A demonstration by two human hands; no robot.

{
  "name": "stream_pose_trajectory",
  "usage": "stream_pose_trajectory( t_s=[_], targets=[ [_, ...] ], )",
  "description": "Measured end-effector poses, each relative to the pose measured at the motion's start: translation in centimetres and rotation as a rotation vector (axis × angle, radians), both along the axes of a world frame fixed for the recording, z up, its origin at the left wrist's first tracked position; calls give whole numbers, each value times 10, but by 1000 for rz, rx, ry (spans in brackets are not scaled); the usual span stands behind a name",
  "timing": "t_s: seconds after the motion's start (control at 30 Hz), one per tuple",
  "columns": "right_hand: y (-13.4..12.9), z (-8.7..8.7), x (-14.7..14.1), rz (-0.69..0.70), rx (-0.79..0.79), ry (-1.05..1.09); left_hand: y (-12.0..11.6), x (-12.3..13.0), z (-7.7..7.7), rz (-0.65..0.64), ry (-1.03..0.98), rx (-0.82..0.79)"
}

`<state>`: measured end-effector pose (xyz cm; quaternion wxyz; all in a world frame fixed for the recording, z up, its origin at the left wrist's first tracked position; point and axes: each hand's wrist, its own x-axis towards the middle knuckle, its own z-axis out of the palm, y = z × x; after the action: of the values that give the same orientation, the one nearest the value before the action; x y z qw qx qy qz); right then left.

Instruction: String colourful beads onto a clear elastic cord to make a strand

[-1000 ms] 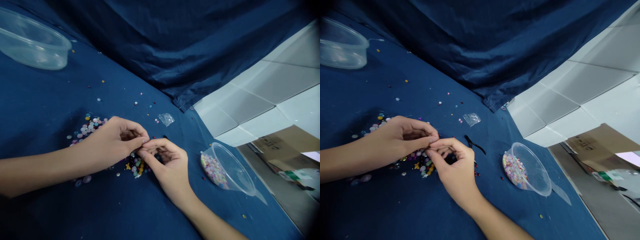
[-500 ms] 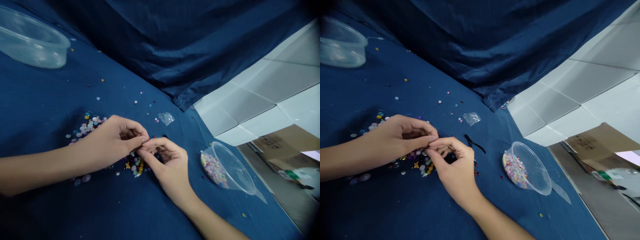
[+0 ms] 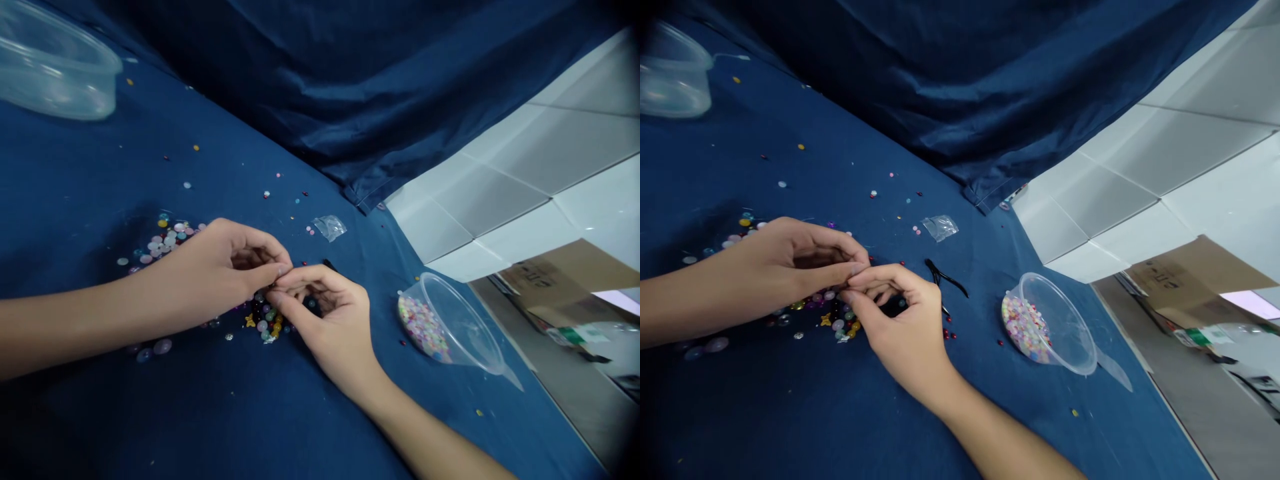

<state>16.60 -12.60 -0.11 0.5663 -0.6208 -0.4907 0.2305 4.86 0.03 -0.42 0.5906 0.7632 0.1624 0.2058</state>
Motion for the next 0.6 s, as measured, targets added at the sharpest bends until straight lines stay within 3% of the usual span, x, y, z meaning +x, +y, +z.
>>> stream_pose_trajectory(
  t_s=[0.6],
  targets=[
    [-1, 1, -1, 3, -7, 4, -4, -2, 5, 2, 53, 20]
  ],
)
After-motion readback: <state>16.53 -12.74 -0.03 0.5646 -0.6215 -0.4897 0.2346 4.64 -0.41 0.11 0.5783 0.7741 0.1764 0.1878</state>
